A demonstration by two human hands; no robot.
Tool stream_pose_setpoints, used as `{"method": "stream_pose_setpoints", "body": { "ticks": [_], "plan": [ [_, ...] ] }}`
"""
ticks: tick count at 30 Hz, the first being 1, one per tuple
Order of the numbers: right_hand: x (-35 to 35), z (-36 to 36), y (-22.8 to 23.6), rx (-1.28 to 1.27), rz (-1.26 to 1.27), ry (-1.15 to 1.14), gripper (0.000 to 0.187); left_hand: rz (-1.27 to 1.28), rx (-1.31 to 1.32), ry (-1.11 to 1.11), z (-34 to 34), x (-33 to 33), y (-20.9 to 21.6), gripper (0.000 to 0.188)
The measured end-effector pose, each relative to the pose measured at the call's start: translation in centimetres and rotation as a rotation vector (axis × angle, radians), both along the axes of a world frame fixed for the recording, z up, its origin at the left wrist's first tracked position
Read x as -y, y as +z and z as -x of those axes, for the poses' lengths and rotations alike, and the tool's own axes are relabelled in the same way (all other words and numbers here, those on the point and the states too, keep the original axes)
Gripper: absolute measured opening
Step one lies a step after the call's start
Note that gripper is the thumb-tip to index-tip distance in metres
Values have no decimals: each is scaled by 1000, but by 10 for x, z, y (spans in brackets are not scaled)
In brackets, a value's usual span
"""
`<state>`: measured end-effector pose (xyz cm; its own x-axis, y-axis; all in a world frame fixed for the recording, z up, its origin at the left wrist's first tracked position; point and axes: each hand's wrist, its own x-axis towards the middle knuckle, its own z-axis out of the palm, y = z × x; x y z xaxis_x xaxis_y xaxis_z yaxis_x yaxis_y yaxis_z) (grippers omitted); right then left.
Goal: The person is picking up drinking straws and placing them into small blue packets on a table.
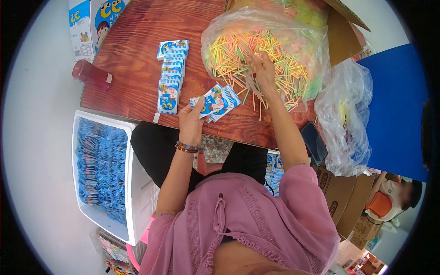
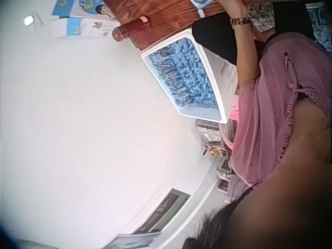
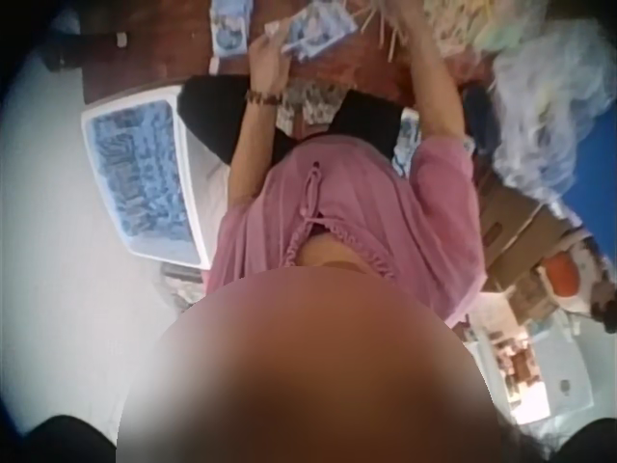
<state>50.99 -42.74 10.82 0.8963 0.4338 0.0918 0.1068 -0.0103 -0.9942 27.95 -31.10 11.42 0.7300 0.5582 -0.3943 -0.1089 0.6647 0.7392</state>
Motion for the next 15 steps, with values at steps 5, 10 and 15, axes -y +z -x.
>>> {"method": "stream_pose_setpoints", "body": {
  "ticks": [5, 10, 15],
  "plan": [
    [5, -21, 12, -140, -339, -10, 12, 61, 6, 38, -3, 0, 5, 15],
    [2, 20, 45, -479, -908, 130, 10, 156, 165, 17, -13, 0, 16, 19],
    [-15, 76, 74, -358, -1005, 159, 8, 198, 256, -29, -25, 9, 17, 21]
  ]
}}
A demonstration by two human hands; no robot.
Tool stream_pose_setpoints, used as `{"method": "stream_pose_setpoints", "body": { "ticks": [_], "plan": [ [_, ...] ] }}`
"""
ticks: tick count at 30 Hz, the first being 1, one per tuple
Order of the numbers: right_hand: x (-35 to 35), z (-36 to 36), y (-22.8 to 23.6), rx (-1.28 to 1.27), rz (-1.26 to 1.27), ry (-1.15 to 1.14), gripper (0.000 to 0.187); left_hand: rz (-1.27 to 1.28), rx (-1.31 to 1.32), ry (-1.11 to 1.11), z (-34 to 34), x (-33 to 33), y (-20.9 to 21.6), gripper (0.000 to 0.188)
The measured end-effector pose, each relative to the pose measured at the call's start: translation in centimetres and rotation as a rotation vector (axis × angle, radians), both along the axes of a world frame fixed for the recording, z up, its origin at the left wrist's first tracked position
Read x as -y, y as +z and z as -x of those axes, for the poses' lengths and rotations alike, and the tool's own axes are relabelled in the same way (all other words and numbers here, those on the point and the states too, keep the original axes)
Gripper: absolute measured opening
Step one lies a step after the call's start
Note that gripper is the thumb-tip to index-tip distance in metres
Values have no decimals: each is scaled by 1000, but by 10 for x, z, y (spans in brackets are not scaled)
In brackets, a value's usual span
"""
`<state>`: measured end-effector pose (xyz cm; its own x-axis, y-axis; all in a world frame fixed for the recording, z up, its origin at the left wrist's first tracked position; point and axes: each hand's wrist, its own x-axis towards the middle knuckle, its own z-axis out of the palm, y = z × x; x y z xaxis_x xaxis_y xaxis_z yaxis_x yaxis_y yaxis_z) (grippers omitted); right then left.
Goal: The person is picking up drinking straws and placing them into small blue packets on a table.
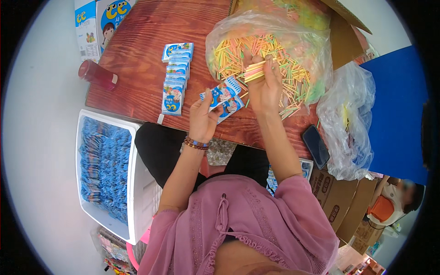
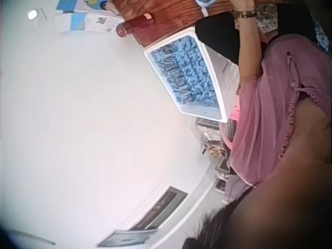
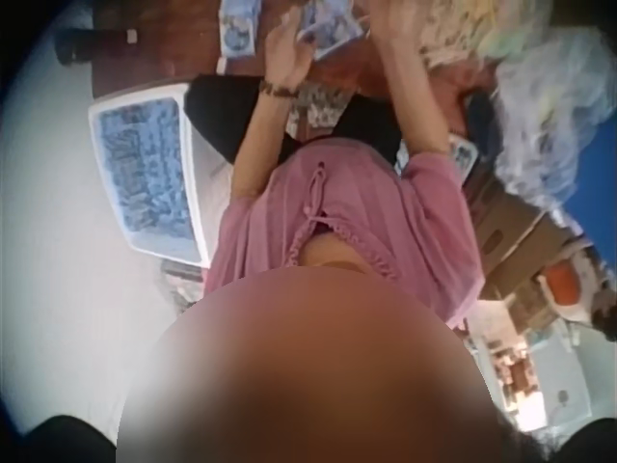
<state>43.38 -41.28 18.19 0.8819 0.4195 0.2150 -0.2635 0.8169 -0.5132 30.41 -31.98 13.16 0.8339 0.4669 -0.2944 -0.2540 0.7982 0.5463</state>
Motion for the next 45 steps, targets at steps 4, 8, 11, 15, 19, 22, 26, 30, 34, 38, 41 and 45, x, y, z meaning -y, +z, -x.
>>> {"method": "stream_pose_setpoints", "body": {
  "ticks": [4, 8, 11, 15, 19, 22, 26, 30, 34, 38, 41, 45],
  "plan": [
    [-8, 21, 8, 64, 1, -37, 10, 44, 28, 0, 1, 1, 1, 22],
    [-14, 31, 8, 118, 12, -28, 12, 43, 31, 16, 3, 1, 0, 22],
    [-17, 34, 5, 123, 20, -43, 13, 23, 58, 15, 4, 0, -1, 22],
    [-19, 32, 3, 173, 33, -63, 12, 38, 73, 0, 5, -1, -5, 21],
    [-18, 41, -1, 167, 87, -51, 11, 43, 67, -1, 4, 1, -1, 21],
    [-18, 51, -4, 159, 141, -69, 11, 7, 93, -2, 2, 1, -3, 23],
    [-23, 59, -2, 258, 304, -171, 14, 18, 111, 23, 1, 4, -2, 24],
    [-18, 59, 3, 233, 346, -77, 18, 1, 182, 27, -1, 3, -8, 27],
    [-23, 61, 6, 274, 412, -12, 23, 11, 247, 54, 2, 0, -12, 28],
    [-29, 60, 10, 294, 385, 45, 25, 58, 274, 68, 6, -3, -13, 29],
    [-33, 60, 7, 296, 372, 51, 28, 79, 295, 64, 8, -5, -12, 29],
    [-36, 62, 11, 366, 348, 84, 30, 131, 327, 58, 16, -8, -14, 32]
  ]
}}
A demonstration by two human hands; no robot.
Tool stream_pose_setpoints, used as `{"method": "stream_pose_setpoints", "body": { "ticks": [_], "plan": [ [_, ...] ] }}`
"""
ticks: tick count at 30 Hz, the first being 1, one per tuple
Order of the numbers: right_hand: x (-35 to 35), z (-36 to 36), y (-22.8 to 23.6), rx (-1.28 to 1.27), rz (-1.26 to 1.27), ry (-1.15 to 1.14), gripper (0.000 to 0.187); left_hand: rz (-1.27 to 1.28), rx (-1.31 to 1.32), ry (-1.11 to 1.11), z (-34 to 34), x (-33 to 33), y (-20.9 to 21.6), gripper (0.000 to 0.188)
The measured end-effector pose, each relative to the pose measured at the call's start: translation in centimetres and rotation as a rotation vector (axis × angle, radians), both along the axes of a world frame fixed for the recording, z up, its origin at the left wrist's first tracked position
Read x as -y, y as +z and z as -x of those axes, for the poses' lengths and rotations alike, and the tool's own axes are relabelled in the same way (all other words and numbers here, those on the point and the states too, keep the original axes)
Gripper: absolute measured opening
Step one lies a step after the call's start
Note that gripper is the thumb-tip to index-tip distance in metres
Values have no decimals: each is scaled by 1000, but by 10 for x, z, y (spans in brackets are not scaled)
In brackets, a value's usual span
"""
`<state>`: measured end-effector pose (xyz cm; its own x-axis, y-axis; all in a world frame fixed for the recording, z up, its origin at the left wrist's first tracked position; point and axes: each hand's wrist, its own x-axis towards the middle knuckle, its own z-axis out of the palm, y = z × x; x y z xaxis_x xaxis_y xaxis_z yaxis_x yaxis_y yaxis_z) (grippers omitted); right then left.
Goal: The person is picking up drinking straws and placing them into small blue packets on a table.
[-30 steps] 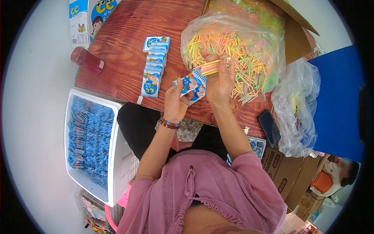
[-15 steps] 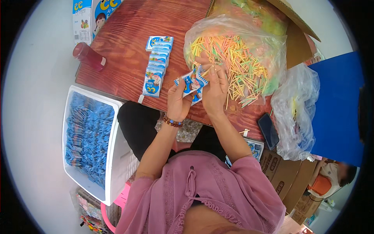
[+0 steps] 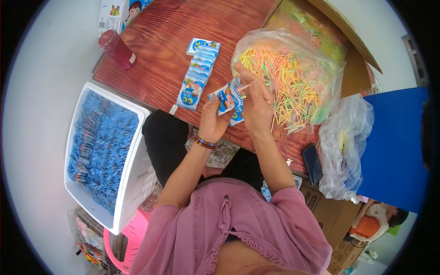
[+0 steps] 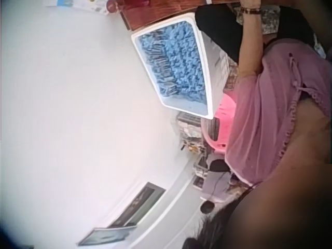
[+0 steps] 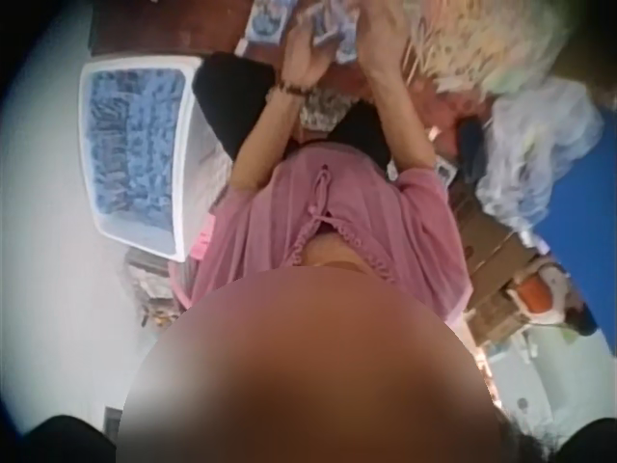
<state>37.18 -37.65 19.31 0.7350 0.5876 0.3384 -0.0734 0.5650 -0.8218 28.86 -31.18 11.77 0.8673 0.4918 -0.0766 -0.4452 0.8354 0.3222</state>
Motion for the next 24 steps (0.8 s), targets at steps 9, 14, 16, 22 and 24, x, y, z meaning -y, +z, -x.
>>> {"method": "stream_pose_setpoints", "body": {
  "ticks": [9, 14, 16, 22, 24],
  "plan": [
    [11, -8, 25, -78, -275, 43, 32, 136, 185, -31, 3, -12, -15, 31],
    [18, -4, 6, 92, 290, 12, 19, -18, 96, 85, 8, -15, 6, 28],
    [1, 10, 4, 211, 486, -66, 17, -49, 55, 129, 10, -15, 4, 27],
    [-11, -21, -3, 185, 649, 308, 16, -102, -161, 317, 23, -16, 11, 13],
    [-18, -22, -5, 193, 702, 371, 24, -86, -244, 381, 25, -13, 12, 12]
  ]
}}
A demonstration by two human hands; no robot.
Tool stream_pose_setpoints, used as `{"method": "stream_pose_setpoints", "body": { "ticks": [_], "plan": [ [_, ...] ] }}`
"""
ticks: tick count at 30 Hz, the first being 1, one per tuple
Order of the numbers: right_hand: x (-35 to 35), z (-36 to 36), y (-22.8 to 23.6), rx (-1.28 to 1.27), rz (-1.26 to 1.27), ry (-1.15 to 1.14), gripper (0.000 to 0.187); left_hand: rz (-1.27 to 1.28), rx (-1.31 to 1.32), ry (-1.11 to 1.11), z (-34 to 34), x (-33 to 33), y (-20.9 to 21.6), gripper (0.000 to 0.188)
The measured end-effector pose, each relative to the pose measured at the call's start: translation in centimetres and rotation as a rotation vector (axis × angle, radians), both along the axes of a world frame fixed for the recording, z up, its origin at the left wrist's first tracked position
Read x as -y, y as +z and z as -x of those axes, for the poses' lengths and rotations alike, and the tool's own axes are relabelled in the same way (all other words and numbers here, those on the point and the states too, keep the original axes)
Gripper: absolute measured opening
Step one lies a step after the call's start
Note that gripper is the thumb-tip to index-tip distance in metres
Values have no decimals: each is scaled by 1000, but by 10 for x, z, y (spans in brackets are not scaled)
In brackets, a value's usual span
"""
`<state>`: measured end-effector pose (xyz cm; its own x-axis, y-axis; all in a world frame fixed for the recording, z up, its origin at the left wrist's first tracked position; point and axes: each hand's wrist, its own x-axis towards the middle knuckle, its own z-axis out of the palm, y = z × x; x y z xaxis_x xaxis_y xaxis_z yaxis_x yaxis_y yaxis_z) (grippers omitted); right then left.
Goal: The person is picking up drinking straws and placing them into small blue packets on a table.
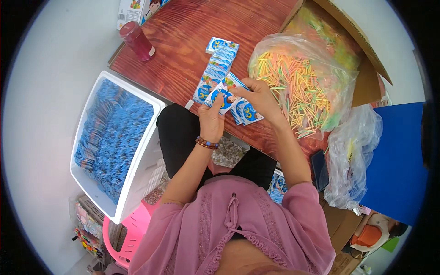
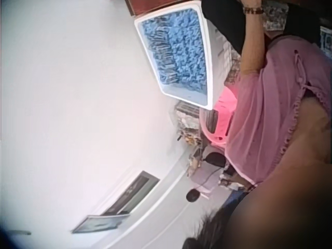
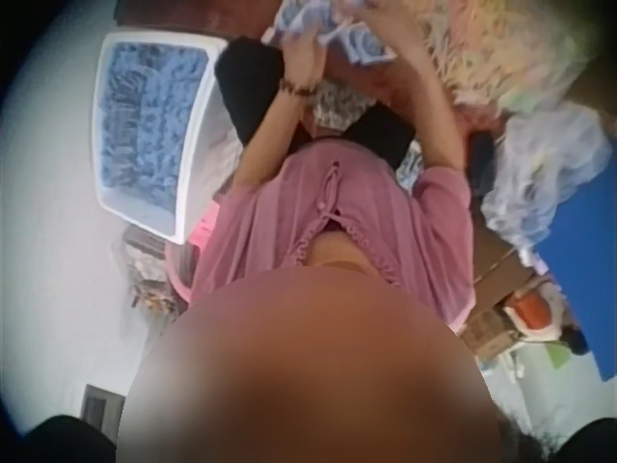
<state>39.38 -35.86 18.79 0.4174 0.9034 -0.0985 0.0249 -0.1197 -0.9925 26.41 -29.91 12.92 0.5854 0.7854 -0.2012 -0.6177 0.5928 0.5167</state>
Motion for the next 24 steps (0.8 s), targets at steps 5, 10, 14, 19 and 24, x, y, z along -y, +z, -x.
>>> {"method": "stream_pose_setpoints", "body": {
  "ticks": [5, 10, 14, 19, 24],
  "plan": [
    [-40, -21, -41, 102, 11, 78, 28, -368, -370, 327, 6, 5, -17, 49],
    [-73, -13, -61, 466, 143, 216, 43, -912, -856, 333, 28, 15, -21, 66],
    [-67, 2, -39, 701, 319, 98, 42, -963, -971, 200, 21, 9, -31, 62],
    [-18, -33, -28, 501, 122, -170, 33, -1159, -1012, 293, 20, 13, -21, 55],
    [41, -102, -59, 661, 4, -510, 25, -1446, -1175, 63, -6, 24, -7, 44]
  ]
}}
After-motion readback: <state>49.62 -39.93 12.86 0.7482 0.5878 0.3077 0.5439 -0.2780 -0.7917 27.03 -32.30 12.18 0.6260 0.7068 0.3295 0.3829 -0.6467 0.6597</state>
